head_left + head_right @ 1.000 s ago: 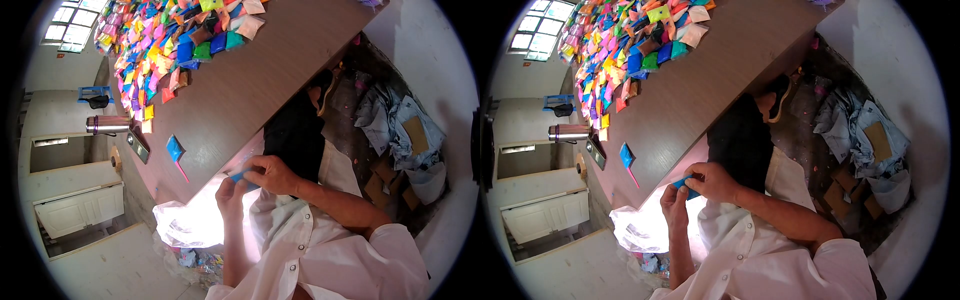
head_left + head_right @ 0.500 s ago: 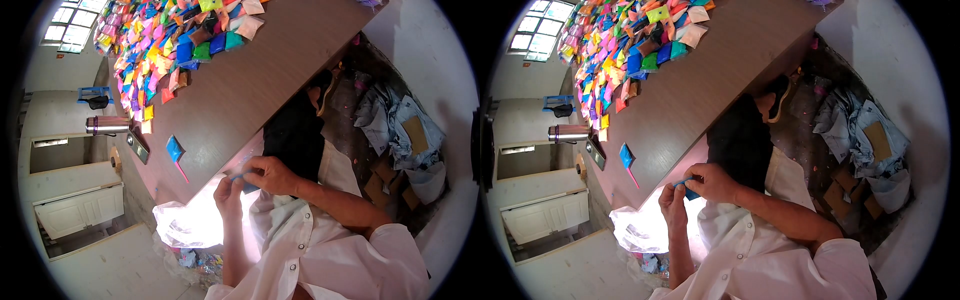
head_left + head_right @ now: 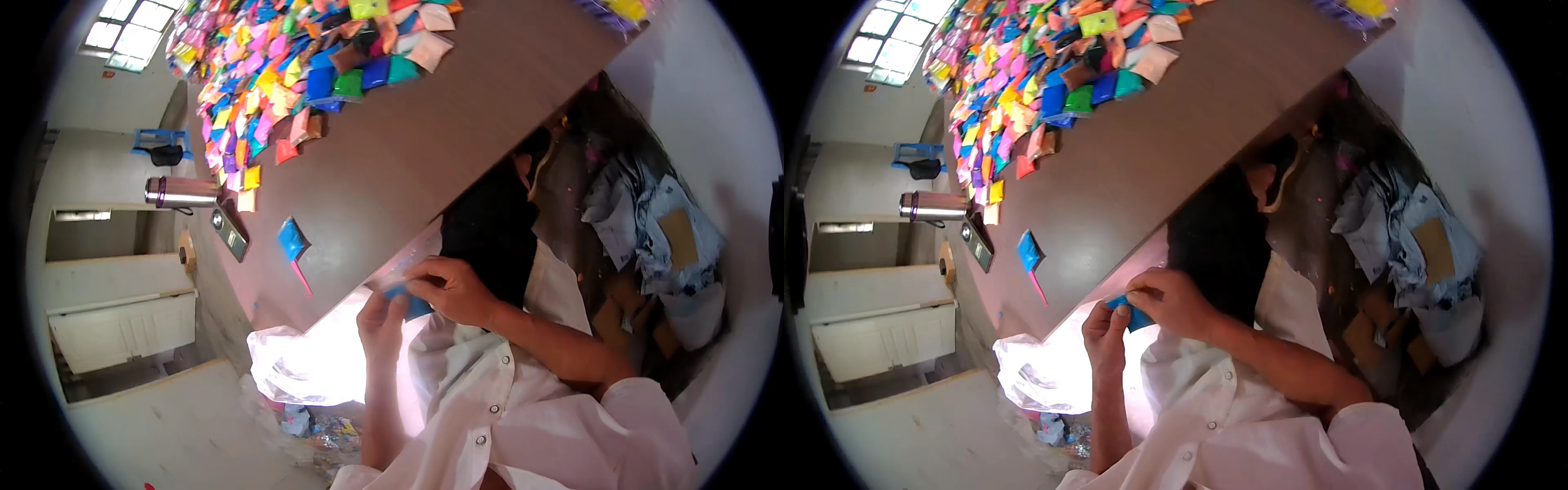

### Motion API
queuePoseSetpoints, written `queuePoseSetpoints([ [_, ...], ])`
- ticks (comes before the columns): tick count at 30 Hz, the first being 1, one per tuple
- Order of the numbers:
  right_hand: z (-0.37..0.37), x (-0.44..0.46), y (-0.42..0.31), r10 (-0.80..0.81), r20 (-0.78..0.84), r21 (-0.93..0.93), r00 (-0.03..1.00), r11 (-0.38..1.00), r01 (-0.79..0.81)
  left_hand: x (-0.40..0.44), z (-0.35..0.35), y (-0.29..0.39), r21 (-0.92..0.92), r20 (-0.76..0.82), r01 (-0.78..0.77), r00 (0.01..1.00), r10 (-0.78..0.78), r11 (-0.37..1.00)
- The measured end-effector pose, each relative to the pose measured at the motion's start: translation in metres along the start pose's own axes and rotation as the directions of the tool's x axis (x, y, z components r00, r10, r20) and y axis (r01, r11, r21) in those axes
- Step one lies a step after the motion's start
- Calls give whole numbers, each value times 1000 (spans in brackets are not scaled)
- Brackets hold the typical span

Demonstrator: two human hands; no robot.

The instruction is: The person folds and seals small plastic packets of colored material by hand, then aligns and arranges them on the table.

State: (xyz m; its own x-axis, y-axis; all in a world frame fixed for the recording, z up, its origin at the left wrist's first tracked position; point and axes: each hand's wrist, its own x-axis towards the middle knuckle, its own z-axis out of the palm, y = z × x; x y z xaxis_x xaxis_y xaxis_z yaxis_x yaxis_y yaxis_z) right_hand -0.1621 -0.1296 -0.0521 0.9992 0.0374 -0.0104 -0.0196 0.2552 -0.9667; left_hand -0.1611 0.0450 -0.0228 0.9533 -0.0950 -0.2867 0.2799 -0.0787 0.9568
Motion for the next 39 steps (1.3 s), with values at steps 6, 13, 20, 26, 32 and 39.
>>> queuePoseSetpoints([
  [6, 0, 1, -14, 105, -50, 17, 993, 994, -105, 2, 4, 12, 51, -6, -80, 997, 80, 996],
  [13, 11, 12, -29, 27, -38, -101, 999, 994, -30, 2, -11, 20, 8, -30, -46, 998, 46, 999],
  [20, 10, 68, -61, -160, -30, -406, 987, 904, 134, 29, -74, 21, 325, -403, -246, 838, 369, 913],
  [26, 5, 108, -60, -227, -41, -683, 973, 717, 138, 54, -132, 39, 511, -582, -161, 658, 478, 844],
  [32, 4, 94, -64, -417, 262, -876, 870, 276, 396, 68, -142, 8, 711, -480, -172, 590, 649, 682],
  [39, 4, 87, -50, -243, 433, -872, 868, 129, 471, 70, -138, 17, 841, -386, -85, 599, 702, 534],
])
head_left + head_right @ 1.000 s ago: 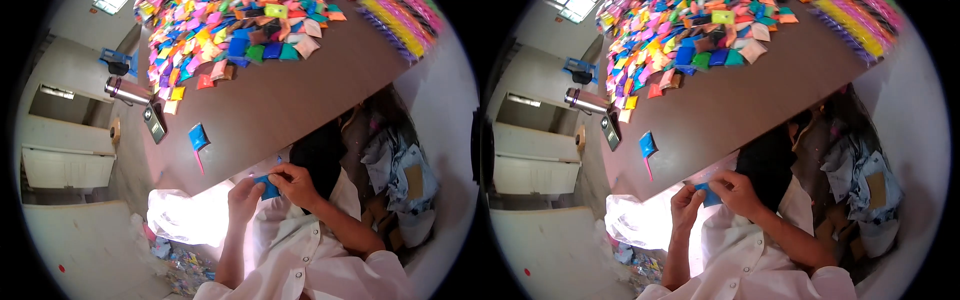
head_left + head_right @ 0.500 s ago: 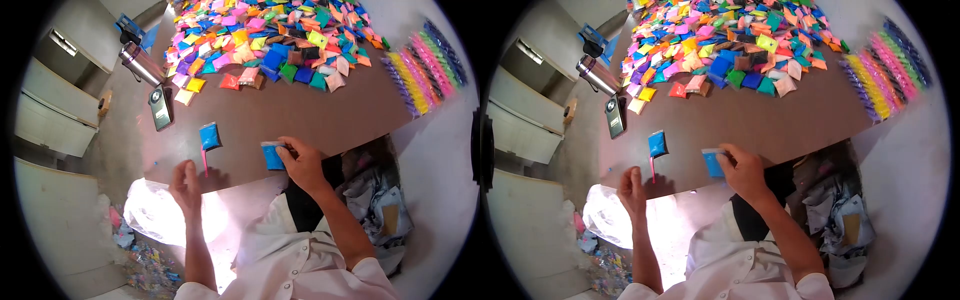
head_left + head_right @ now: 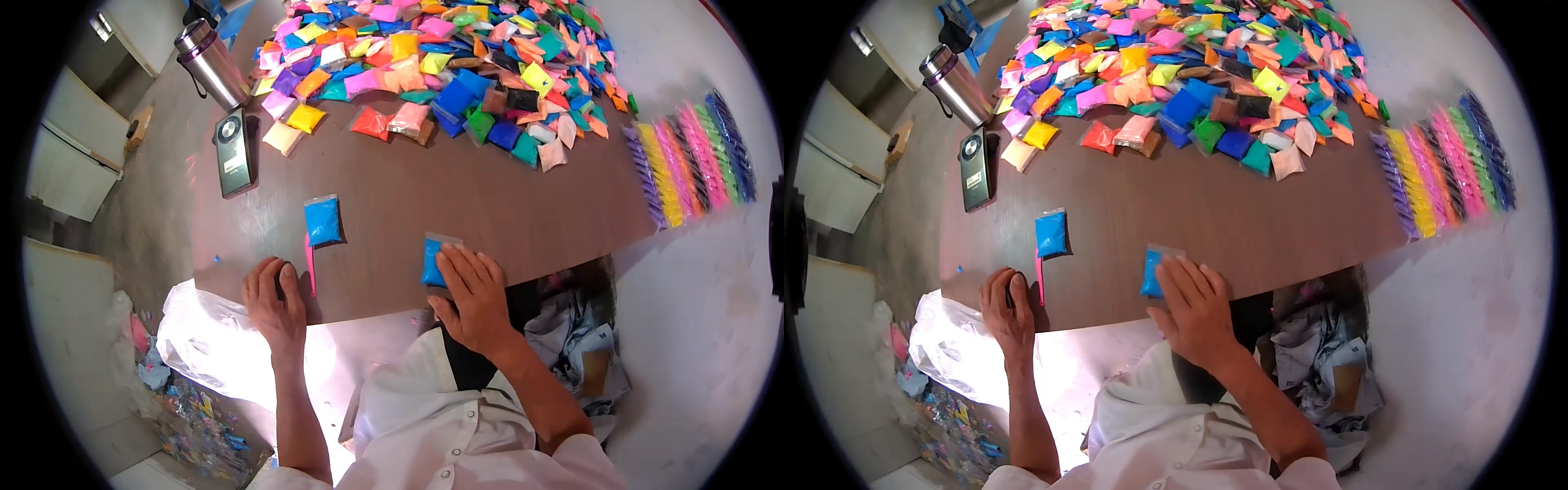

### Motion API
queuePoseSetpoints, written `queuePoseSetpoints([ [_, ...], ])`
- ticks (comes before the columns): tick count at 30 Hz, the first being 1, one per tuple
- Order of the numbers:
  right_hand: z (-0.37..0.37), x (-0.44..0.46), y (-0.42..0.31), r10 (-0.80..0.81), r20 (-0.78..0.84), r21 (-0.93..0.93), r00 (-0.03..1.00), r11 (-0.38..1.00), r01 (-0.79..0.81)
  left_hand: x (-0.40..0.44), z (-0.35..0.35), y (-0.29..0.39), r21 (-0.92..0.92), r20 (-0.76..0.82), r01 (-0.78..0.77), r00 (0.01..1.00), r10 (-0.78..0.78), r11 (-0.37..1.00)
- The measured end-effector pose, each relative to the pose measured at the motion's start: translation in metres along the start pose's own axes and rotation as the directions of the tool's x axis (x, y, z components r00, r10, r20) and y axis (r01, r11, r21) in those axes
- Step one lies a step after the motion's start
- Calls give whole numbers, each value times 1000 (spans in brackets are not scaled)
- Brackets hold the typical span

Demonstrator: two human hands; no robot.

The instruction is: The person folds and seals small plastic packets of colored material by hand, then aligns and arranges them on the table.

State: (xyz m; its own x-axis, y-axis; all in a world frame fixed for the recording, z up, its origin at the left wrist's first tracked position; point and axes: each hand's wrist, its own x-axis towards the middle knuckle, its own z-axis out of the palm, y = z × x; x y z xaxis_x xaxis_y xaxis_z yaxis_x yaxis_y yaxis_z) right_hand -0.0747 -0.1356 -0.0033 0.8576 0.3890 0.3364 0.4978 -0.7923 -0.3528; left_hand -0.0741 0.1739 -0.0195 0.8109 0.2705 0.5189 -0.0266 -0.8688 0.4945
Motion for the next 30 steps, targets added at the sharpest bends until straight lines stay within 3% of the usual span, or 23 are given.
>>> queuePoseSetpoints([
  [9, -8, 9, -6, 77, -19, 107, 997, 991, -74, 0, 2, 0, 47, 16, -30, 999, 30, 998],
  [18, -1, 7, -1, -22, 3, -9, 1000, 1000, 22, 1, 1, 3, 36, 14, -7, 1000, 6, 999],
  [21, -6, 9, -5, 12, 33, 57, 999, 998, -14, 0, -1, 2, 37, 18, -13, 1000, 12, 999],
  [24, -7, 10, -6, 105, -68, 177, 992, 980, -91, 0, -1, 3, 25, 33, -9, 999, 9, 1000],
  [26, -4, 6, 5, 16, 11, 59, 1000, 998, -16, 1, -1, 4, 23, 36, -6, 999, 6, 1000],
  [30, 0, 3, 8, -9, 7, 18, 1000, 1000, 9, 1, 0, 4, 48, 25, -6, 1000, 5, 999],
])
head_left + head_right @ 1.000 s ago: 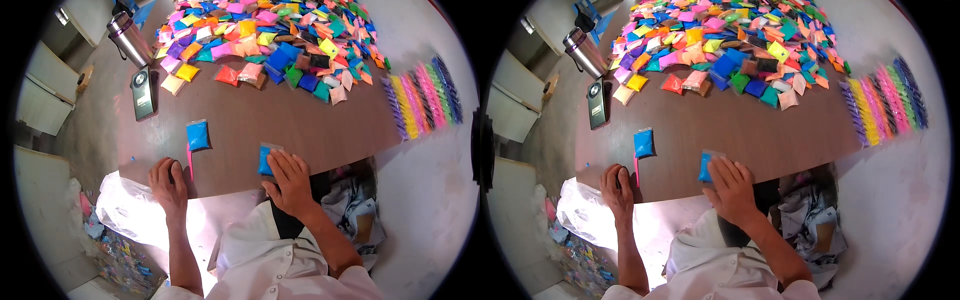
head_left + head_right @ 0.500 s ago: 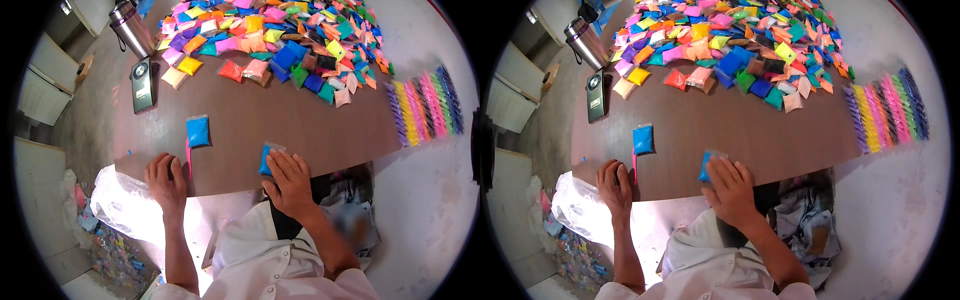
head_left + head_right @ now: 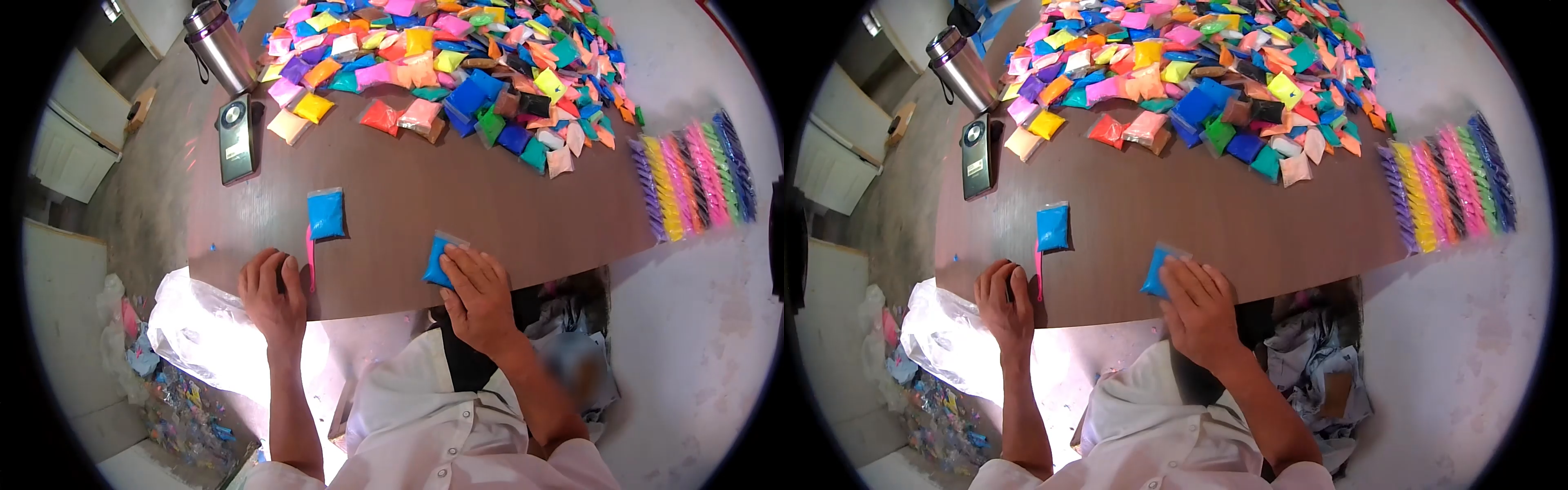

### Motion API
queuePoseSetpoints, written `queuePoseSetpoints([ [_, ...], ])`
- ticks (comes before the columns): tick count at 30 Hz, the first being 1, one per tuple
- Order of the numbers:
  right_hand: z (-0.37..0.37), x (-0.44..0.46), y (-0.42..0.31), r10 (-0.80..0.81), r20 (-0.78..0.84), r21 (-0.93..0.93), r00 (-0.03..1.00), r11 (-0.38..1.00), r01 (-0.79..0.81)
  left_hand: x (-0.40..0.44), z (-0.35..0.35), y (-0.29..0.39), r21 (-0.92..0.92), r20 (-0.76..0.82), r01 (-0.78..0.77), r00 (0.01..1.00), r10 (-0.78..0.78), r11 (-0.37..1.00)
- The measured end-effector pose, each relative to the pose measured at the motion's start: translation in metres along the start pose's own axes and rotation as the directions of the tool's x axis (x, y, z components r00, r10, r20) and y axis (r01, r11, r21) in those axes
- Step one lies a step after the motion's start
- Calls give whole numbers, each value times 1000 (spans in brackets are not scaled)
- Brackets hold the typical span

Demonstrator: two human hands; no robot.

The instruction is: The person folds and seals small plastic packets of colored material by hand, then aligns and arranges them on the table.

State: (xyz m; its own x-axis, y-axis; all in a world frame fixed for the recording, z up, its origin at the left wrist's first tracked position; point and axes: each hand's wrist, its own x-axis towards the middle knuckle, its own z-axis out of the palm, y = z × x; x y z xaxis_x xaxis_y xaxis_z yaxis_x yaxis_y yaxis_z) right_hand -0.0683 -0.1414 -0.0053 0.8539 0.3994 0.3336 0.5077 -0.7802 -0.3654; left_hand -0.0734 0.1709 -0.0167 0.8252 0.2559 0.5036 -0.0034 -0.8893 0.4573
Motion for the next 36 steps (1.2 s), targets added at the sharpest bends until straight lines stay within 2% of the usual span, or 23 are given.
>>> queuePoseSetpoints([
  [3, -3, 3, 0, -19, -5, 11, 1000, 1000, 19, 0, 2, -3, 4, -9, -16, 1000, 16, 1000],
  [6, -10, 4, -10, 43, 10, 78, 999, 996, -44, -1, -1, -1, -2, -6, -20, 1000, 20, 1000],
  [8, -13, 7, -14, 128, -88, 206, 988, 973, -108, -2, 0, -1, -16, 7, -9, 1000, 9, 1000],
  [9, -11, 5, -12, 131, -84, 208, 988, 972, -111, -2, 0, -2, -9, 2, -14, 1000, 14, 1000],
  [11, -9, 1, -4, -10, 28, 42, 1000, 999, 9, -1, 2, -2, -6, -5, -21, 1000, 21, 1000],
  [14, -6, 0, -3, -27, 9, 16, 1000, 1000, 26, -2, 2, -3, -2, -10, -6, 1000, 5, 1000],
  [18, -9, 4, -3, -34, 15, 17, 999, 999, 34, 0, 3, -2, -9, -25, -7, 1000, 7, 1000],
  [21, -15, 7, -8, 33, 29, 96, 999, 995, -36, -1, 1, -2, -9, -20, -12, 1000, 12, 1000],
  [24, -12, 9, -11, 53, -27, 117, 998, 992, -49, -1, 4, -3, -3, -34, -31, 999, 31, 1000],
  [26, -6, 7, -7, -15, 32, 15, 999, 1000, 15, 1, 4, -2, -1, -57, -52, 997, 51, 999],
  [28, -7, 10, -5, -21, 36, 17, 999, 1000, 20, 1, 2, -1, 16, -27, -19, 999, 19, 1000],
  [32, -8, 18, -6, -13, 16, 74, 1000, 997, 12, 0, 5, -4, 11, -77, -40, 996, 41, 999],
  [36, 5, 38, -4, -73, -48, 94, 996, 993, 77, -1, 5, -5, -2, -70, -29, 997, 29, 1000],
])
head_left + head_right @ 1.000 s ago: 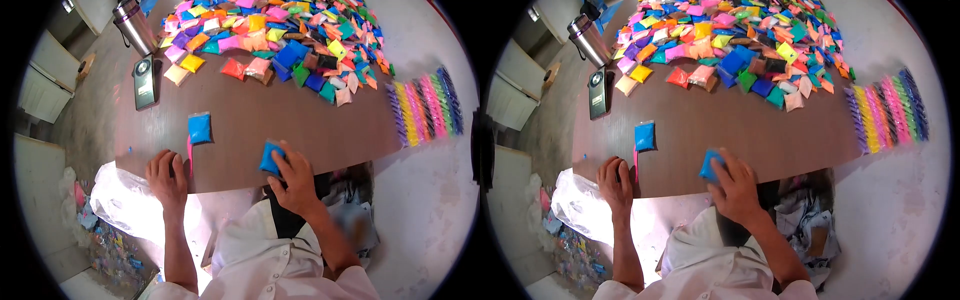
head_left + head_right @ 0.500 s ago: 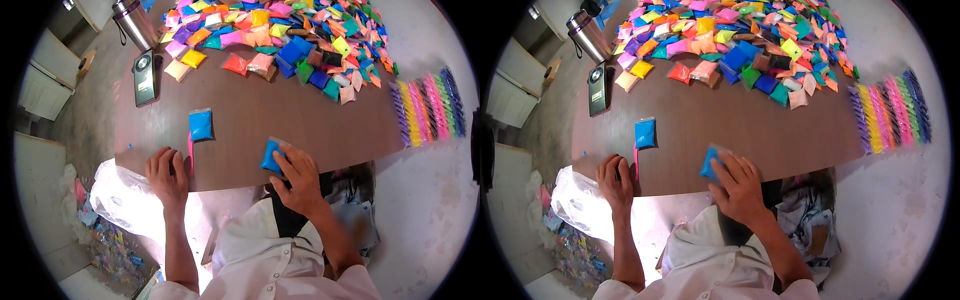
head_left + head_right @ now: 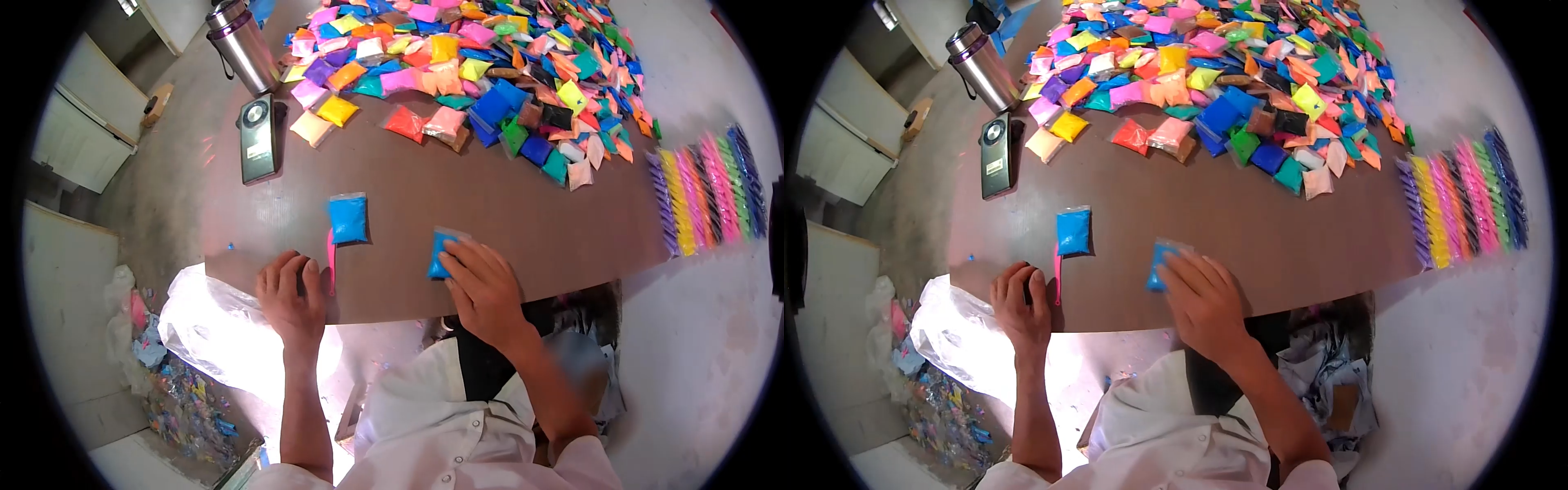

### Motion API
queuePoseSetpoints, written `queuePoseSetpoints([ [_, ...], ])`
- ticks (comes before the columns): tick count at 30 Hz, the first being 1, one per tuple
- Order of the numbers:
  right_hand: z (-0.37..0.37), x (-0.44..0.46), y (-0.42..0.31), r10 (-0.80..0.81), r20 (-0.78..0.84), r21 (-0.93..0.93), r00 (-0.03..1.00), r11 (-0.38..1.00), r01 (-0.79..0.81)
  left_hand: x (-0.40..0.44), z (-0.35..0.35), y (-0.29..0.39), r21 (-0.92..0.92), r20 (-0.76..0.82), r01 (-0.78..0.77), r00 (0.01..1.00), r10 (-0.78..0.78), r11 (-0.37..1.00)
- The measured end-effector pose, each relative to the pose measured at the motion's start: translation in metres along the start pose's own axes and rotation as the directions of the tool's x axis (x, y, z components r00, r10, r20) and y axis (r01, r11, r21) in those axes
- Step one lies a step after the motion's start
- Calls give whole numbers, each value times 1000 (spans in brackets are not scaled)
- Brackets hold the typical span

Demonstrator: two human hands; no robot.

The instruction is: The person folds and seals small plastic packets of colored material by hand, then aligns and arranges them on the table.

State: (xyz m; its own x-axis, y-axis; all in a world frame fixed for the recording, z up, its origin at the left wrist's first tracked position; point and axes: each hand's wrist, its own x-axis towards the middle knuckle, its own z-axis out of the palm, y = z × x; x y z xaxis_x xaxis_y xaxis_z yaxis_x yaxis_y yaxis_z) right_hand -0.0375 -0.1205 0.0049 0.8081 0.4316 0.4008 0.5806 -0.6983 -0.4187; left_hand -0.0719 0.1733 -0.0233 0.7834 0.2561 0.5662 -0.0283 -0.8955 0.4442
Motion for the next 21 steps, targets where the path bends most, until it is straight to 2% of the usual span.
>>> queuePoseSetpoints([
  [8, 39, 65, -12, -155, -45, 63, 987, 985, 158, 4, -5, 6, -15, 42, 44, 998, -43, 999],
  [11, 48, 73, -13, -110, -16, 112, 994, 988, 111, 4, -5, 5, -32, 45, 54, 998, -53, 998],
  [15, 52, 81, -15, -139, -46, 53, 989, 989, 141, 3, -2, 3, -29, 17, 22, 1000, -22, 999],
  [21, 56, 79, -12, -132, 0, 18, 991, 991, 132, 1, 0, 0, -15, 19, 28, 999, -28, 999],
])
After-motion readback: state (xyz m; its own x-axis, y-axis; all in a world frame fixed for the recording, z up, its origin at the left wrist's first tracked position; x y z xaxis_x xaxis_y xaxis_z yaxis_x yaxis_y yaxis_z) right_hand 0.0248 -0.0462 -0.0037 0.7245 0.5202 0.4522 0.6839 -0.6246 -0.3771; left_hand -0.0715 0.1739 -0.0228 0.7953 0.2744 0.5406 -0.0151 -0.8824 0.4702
